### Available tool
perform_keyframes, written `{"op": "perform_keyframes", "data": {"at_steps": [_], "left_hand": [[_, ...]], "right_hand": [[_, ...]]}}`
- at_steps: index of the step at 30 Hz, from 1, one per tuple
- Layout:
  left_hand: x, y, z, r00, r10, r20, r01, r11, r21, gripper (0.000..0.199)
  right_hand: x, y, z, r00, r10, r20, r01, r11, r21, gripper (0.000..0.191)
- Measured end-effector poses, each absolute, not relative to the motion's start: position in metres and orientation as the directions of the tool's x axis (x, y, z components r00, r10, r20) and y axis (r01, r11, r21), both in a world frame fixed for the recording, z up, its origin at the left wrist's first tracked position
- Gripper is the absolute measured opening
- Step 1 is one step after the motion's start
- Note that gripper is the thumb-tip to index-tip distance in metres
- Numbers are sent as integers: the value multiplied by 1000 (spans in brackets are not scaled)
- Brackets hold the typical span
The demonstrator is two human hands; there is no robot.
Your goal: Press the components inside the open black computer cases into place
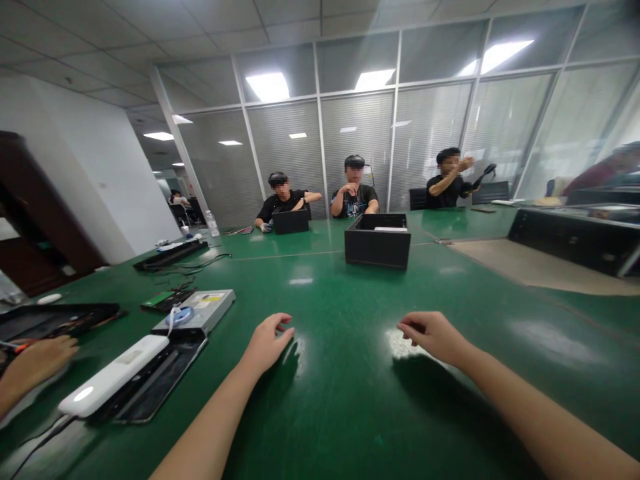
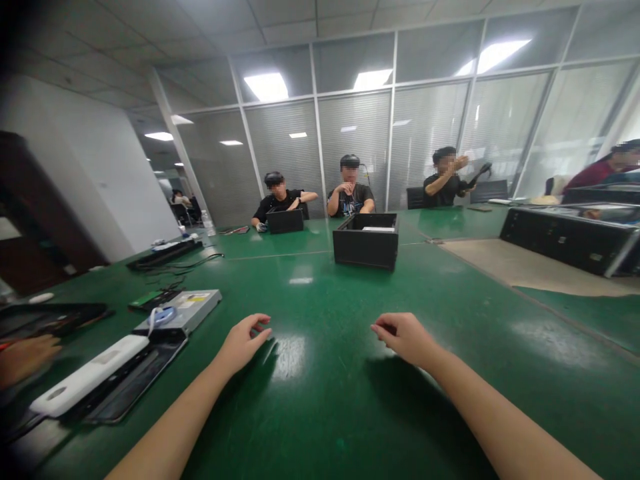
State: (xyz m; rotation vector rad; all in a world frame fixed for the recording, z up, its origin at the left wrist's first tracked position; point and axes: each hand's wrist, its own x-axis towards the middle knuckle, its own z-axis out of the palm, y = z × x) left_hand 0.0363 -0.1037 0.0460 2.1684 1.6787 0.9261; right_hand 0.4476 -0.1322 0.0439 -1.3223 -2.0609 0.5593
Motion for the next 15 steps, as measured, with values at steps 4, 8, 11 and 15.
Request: {"op": "perform_keyframes", "data": {"at_steps": [4, 8, 11, 15], "left_hand": [[34, -98, 44, 87, 930, 358, 766, -292, 572, 35], [37, -97, 42, 123, 935, 332, 759, -304, 576, 36], [40, -97, 41, 160, 937, 311, 746, -321, 584, 37], [40, -95, 42, 171, 939, 300, 742, -323, 587, 37]], "right_hand": [[427, -162, 79, -253, 691, 677, 724, 599, -341, 26], [424, -155, 132, -227, 636, 738, 881, 457, -122, 57], [446, -113, 162, -163, 847, 507, 969, 233, -77, 89], [474, -69, 170, -214, 977, 9, 967, 213, -139, 84]]}}
